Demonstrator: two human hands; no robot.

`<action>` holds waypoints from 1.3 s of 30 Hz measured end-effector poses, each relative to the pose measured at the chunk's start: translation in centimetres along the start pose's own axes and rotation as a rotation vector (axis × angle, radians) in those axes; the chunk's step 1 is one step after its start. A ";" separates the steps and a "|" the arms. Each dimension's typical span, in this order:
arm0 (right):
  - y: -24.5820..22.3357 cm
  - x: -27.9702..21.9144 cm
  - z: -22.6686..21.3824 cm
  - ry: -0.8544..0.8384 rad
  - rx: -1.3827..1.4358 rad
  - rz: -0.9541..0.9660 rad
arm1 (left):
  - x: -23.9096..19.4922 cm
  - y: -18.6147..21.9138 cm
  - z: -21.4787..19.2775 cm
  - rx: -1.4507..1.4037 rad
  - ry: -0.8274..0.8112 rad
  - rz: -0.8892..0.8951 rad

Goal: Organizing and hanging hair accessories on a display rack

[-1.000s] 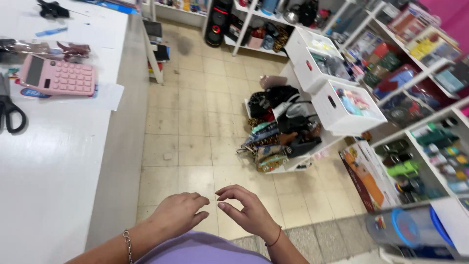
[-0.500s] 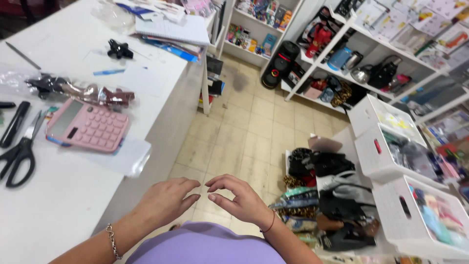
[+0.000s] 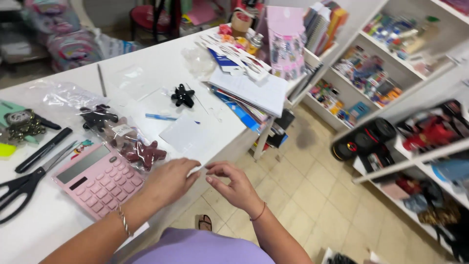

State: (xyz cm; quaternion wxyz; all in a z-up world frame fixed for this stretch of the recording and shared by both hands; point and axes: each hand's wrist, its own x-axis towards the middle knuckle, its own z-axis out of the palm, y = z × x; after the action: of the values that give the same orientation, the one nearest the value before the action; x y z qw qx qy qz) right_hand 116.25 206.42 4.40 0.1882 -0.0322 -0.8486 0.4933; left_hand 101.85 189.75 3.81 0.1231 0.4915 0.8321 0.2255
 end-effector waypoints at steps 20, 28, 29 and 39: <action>16.5 31.0 1.5 -0.411 -0.452 -0.098 | 9.3 2.1 2.6 -0.261 0.571 -0.747; 7.3 20.3 -3.3 -0.414 -0.157 -0.451 | 4.2 8.2 2.8 -0.350 1.017 -0.800; 7.1 18.8 -3.2 -0.433 -0.132 -0.506 | 3.4 9.0 2.8 -0.384 1.103 -0.799; 0.1 4.4 4.2 -0.566 0.130 -1.142 | -12.5 16.8 6.7 -0.299 1.408 -0.940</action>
State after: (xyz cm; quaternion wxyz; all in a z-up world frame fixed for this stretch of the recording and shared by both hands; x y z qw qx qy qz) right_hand 110.72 204.09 3.68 0.1915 0.5680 -0.7173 0.3552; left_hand 123.63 187.53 6.14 -0.2778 -0.1801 0.7934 0.5108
